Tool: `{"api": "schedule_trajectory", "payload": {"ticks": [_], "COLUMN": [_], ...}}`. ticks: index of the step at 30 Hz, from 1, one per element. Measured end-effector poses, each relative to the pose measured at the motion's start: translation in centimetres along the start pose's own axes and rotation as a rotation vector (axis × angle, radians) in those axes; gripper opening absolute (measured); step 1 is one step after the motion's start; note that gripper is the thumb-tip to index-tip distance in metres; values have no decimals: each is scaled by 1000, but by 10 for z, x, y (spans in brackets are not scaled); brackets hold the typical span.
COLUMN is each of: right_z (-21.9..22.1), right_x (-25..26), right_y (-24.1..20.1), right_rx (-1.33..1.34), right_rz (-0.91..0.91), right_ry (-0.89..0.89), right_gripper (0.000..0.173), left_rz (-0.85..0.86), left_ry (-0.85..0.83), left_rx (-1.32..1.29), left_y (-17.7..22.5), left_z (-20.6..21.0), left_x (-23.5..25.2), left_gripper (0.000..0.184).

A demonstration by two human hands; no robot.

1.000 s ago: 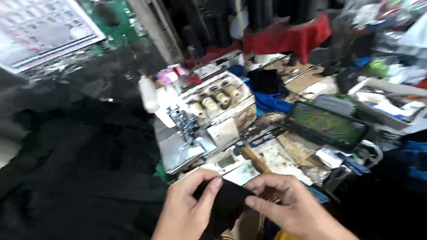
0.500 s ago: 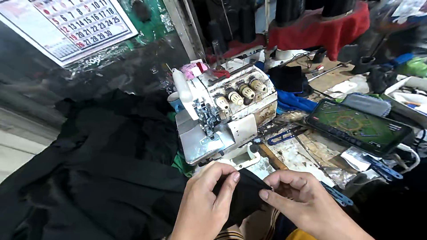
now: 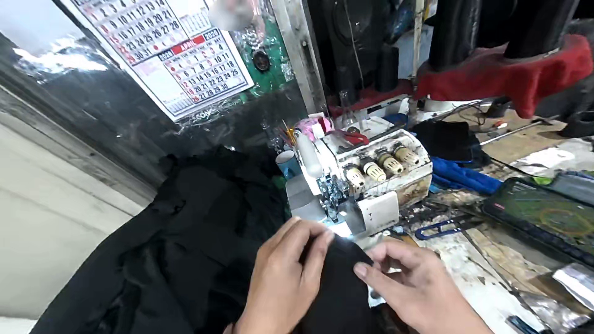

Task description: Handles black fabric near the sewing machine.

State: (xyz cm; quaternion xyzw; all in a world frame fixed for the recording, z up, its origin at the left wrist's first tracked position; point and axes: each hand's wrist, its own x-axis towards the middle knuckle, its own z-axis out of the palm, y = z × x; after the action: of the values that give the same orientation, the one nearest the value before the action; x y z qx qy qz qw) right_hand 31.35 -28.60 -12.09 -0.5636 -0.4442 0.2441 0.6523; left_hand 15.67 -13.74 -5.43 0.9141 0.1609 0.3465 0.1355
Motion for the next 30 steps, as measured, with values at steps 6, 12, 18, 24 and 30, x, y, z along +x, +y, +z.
{"api": "schedule_trajectory", "payload": {"ticks": [6,12,18,24,30], "right_z": [14,12,14,26,22], "right_x": [20,15,19,28,19], "right_y": [36,34,36,34,38], "right_rx": [19,79,101,177,179], "right_rz": [176,165,152,180,85], "right_ry": [72,55,89,233,152], "right_gripper": [20,18,17,21,15], "left_rz": [-79,-156,-290,-157,-38], "left_ry": [-108,-213,-266,37,-27], "left_rx": [211,93,-80,133,272], "left_y": [-43,-43,-42,-42,-2], "left_z": [32,24,16,42,36], "left_x": [16,22,34,21,0], "left_gripper": [24,20,7,10,24]}}
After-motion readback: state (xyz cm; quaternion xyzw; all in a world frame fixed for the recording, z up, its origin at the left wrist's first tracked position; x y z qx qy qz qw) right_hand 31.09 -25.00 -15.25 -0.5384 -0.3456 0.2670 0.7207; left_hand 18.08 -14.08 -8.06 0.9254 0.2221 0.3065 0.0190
